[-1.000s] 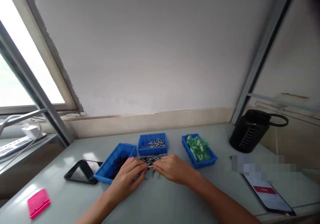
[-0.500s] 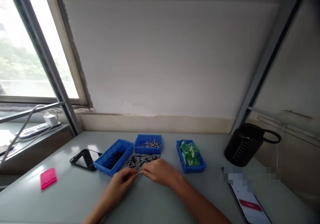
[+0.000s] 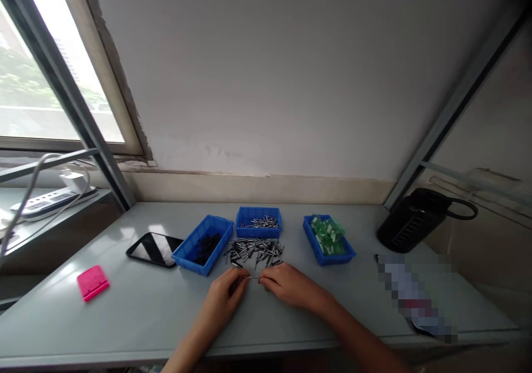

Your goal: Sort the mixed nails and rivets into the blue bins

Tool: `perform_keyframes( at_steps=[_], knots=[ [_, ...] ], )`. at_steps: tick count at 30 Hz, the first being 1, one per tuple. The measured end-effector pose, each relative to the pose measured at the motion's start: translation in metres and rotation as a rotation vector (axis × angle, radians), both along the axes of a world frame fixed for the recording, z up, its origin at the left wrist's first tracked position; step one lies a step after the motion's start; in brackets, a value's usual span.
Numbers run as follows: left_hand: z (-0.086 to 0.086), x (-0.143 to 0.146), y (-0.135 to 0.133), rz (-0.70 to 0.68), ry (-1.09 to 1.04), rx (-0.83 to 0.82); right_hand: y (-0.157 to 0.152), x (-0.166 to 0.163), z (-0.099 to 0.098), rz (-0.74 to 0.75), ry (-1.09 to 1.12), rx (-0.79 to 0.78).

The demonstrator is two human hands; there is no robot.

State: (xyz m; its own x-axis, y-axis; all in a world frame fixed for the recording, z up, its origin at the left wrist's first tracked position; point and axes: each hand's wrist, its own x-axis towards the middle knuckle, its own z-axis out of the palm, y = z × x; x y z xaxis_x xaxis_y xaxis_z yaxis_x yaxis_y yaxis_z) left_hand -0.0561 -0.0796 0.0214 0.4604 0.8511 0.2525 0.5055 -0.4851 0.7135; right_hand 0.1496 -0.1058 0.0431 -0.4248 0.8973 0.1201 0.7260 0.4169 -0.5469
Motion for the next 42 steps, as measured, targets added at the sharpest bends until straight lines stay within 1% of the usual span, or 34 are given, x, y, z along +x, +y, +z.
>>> perform_keyframes(
  at_steps=[6, 9, 11, 14, 17, 19, 22, 25, 28, 31, 33, 37, 40, 42],
  knots=[
    [-0.013, -0.002, 0.004, -0.044, -0.048, 0.007, -0.015, -0.022, -0.019, -0.244, 0.181, 0.01],
    [-0.011, -0.002, 0.004, -0.061, -0.06, -0.023, -0.018, -0.025, -0.021, -0.283, 0.24, 0.04],
    [-0.005, -0.002, 0.005, -0.087, -0.068, -0.058, -0.019, -0.021, -0.019, -0.249, 0.263, 0.068],
    [0.009, 0.0, 0.008, -0.141, -0.09, -0.121, -0.013, -0.011, -0.011, -0.155, 0.274, 0.154],
    [0.026, 0.006, 0.015, -0.22, -0.134, -0.168, 0.003, -0.001, -0.006, -0.034, 0.275, 0.299],
    [0.037, 0.012, 0.023, -0.23, -0.174, -0.154, 0.016, 0.002, -0.003, 0.046, 0.275, 0.419],
    [0.047, 0.019, 0.038, -0.212, -0.22, -0.068, 0.034, 0.004, -0.001, 0.13, 0.27, 0.585],
    [0.049, 0.022, 0.05, -0.203, -0.24, 0.053, 0.041, 0.003, 0.0, 0.129, 0.273, 0.689],
    [0.041, 0.019, 0.052, -0.236, -0.245, 0.184, 0.038, 0.004, -0.002, 0.104, 0.278, 0.725],
    [0.032, 0.014, 0.047, -0.319, -0.23, 0.311, 0.032, 0.005, -0.003, 0.111, 0.271, 0.734],
    [0.028, 0.012, 0.045, -0.368, -0.21, 0.392, 0.03, 0.007, -0.003, 0.124, 0.251, 0.769],
    [0.028, 0.011, 0.049, -0.426, -0.152, 0.528, 0.029, 0.008, 0.001, 0.147, 0.185, 0.899],
    [0.031, 0.011, 0.052, -0.47, -0.122, 0.606, 0.028, 0.01, 0.002, 0.142, 0.152, 0.934],
    [0.031, 0.011, 0.053, -0.476, -0.088, 0.675, 0.028, 0.011, 0.001, 0.141, 0.161, 0.962]
  ],
)
